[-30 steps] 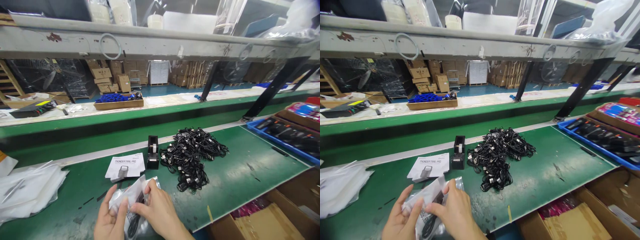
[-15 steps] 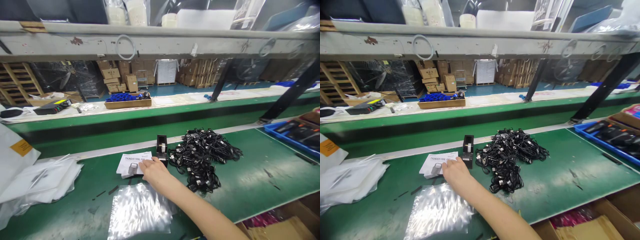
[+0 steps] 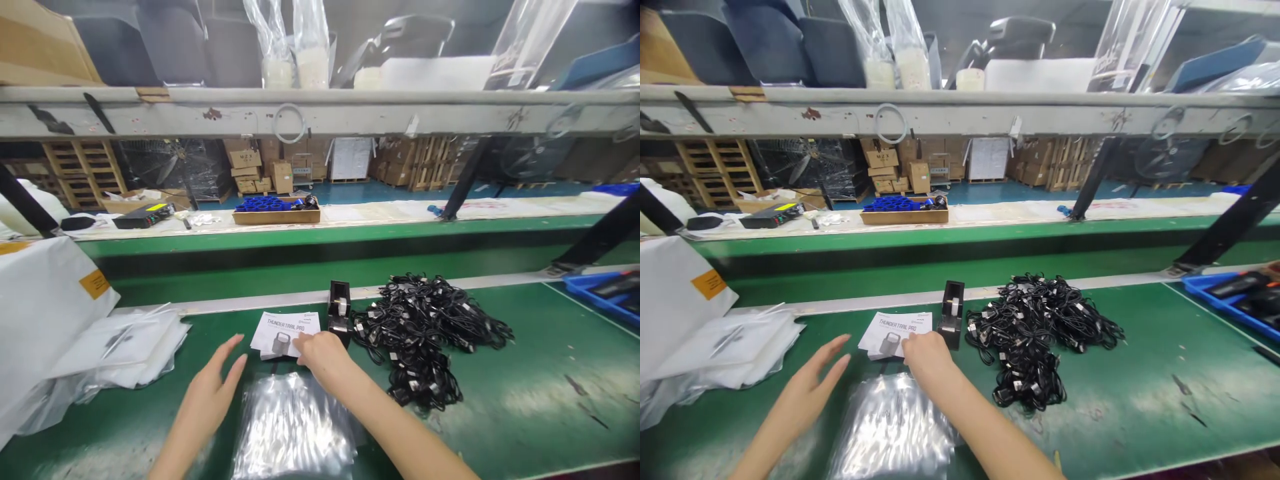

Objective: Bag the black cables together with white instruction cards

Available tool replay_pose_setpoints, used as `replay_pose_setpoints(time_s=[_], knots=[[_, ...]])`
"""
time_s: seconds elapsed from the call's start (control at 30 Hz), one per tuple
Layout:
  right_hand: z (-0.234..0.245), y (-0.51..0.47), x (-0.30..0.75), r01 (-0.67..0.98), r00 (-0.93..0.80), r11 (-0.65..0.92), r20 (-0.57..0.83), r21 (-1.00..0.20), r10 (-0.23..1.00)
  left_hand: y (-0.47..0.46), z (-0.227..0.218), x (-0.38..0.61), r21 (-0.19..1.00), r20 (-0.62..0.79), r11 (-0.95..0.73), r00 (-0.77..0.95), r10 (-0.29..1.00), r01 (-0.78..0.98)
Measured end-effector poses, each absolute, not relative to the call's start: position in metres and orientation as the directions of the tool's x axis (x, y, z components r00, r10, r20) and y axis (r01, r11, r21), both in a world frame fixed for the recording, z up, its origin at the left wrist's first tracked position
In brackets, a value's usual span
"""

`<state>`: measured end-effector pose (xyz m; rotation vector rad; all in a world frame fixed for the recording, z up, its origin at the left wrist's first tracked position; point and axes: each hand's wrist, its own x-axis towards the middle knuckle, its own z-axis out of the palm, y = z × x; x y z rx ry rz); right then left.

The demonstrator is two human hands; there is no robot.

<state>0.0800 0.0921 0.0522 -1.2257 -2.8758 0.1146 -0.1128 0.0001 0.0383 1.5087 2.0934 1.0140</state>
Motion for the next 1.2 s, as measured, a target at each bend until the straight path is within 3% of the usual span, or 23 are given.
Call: replay_pose_setpoints(time_s=[0.1,0.43,0.53,0.63,0.67,0.73,0.8,0.87,0.93,1.07,1.2], knots=[[0.05,0.092,0.081,0.722,-0.689,0.686,-0.005,-0.088,0.724,0.044,0.043,-0.095,0.687,0.081,0.134,-0.259,0.963,0.714],[0.041,0.086,0.084,0.713,-0.658,0.659,0.096,-0.241,0.747,0.056,0.059,-0.075,0.645,0.204,0.136,-0.341,0.918,0.752],[0.044,0.075,0.099,0.682,-0.538,0.609,0.287,-0.404,0.793,0.056,0.06,-0.078,0.717,0.199,0.131,-0.381,0.903,0.684],[0.05,0.061,0.119,0.549,-0.203,0.431,0.386,-0.716,0.9,0.045,0.066,-0.08,0.8,0.148,0.15,-0.435,0.888,0.58],[0.052,0.057,0.126,0.462,-0.15,0.365,0.334,-0.808,0.931,0.04,0.069,-0.079,0.833,0.12,0.163,-0.461,0.879,0.529],[0.055,0.052,0.138,0.239,-0.223,0.222,0.169,-0.945,0.96,0.031,0.073,-0.073,0.89,0.038,0.188,-0.48,0.877,0.414],[0.053,0.047,0.152,0.046,-0.387,0.043,0.022,-0.998,0.922,0.023,0.072,-0.064,0.934,-0.039,0.2,-0.474,0.88,0.295],[0.045,0.043,0.169,-0.032,-0.423,-0.096,-0.073,-0.995,0.903,0.016,0.065,-0.051,0.947,-0.035,0.18,-0.472,0.881,0.265],[0.034,0.037,0.19,-0.032,-0.323,-0.153,-0.135,-0.988,0.937,0.009,0.052,-0.035,0.925,0.012,0.158,-0.444,0.896,0.344],[0.013,0.021,0.231,-0.032,-0.142,-0.237,-0.231,-0.971,0.963,-0.004,0.023,0.006,0.778,-0.076,0.148,-0.141,0.987,0.611],[0.002,0.005,0.252,-0.027,-0.083,-0.281,-0.278,-0.959,0.957,-0.007,0.003,0.034,0.585,-0.028,0.11,-0.115,0.993,0.804]])
